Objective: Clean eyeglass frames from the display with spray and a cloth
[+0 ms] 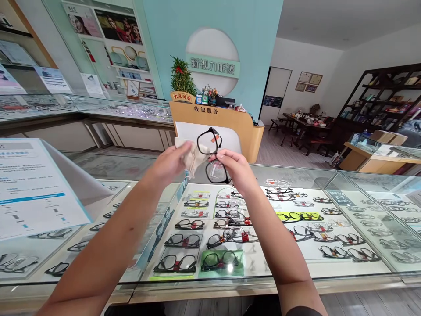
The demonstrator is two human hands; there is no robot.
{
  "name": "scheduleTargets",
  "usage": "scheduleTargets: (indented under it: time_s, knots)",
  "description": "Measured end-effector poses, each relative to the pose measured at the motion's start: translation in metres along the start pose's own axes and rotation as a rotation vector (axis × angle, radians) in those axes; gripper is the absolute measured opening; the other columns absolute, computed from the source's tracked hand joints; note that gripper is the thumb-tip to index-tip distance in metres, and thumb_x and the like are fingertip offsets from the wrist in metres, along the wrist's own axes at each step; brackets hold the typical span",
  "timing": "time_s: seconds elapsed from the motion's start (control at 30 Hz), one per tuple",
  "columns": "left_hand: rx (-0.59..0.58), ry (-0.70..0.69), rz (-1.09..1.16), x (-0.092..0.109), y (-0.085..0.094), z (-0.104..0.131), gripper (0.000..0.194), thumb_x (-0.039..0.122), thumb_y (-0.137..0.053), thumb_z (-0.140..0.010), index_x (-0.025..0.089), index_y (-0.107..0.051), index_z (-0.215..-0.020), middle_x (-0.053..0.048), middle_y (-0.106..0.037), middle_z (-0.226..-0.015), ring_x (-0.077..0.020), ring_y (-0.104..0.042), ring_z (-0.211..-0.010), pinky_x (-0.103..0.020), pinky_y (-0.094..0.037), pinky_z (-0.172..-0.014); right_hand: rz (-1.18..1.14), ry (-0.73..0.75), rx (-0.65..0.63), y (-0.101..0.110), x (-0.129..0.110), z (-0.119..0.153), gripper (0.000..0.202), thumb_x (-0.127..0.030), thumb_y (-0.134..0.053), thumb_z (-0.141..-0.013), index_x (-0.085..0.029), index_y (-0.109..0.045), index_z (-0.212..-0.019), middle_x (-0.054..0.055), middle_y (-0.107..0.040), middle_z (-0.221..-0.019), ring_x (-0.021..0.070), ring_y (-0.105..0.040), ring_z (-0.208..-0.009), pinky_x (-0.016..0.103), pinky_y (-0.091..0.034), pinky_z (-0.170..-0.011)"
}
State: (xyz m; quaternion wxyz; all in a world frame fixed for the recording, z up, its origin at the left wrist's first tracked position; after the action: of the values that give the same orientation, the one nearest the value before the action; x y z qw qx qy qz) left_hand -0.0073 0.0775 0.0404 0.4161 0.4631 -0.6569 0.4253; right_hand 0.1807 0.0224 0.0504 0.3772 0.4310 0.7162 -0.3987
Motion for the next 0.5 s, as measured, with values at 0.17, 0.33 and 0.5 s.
scheduleTargets:
  time_s: [0.17,0.33,0.5]
  knots:
    - [-0.211,0.236,-0.301,-0.032,0.013,-0.008,0.057,0.071,-0.096,-0.065,0.019,-0.080,-0.079,-0.007,-0.077,-0.078,-0.0213,-0.067,-0.068,-0.031,-0.049,-0.062,0.020,0.050,0.046,0.020,-0.025,0.000,0.020,-0.041,-0.086,-0.082,-0.022,-0.079,-0.079,0.005,-0.075,-0.090,0.0209,-0.069,-0.093,0.032,-0.057,-0.084]
    - [-0.228,0.347,0.059,-0.066,0.003,-0.020,0.053,0.072,-0.091,-0.071,0.022,-0.075,-0.073,-0.007,-0.072,-0.073,-0.0224,-0.067,-0.065,-0.033,-0.053,-0.062,0.025,0.078,0.067,0.033,-0.032,0.000,0.020,-0.040,-0.083,-0.084,-0.021,-0.079,-0.079,0.005,-0.073,-0.090,0.0188,-0.066,-0.088,0.030,-0.056,-0.080]
    - [-0.202,0.410,0.085,-0.085,0.002,-0.024,0.035,0.043,-0.088,-0.062,0.017,-0.074,-0.082,-0.009,-0.075,-0.077,-0.0240,-0.069,-0.068,-0.033,-0.055,-0.062,0.018,0.074,0.066,0.033,-0.033,0.000,0.020,-0.039,-0.083,-0.083,-0.022,-0.077,-0.077,0.004,-0.073,-0.087,0.0185,-0.065,-0.086,0.030,-0.055,-0.080]
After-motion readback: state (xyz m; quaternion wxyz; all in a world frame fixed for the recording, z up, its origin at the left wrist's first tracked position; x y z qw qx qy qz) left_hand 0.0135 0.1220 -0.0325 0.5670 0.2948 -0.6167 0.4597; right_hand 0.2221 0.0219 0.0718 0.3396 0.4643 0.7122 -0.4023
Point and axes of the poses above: each hand's wrist, its own z-axis away from the middle knuckle, its own y-axis out of the back of the hand, x = y × z, the point moved 8 cm from there along -z, towards the middle knuckle
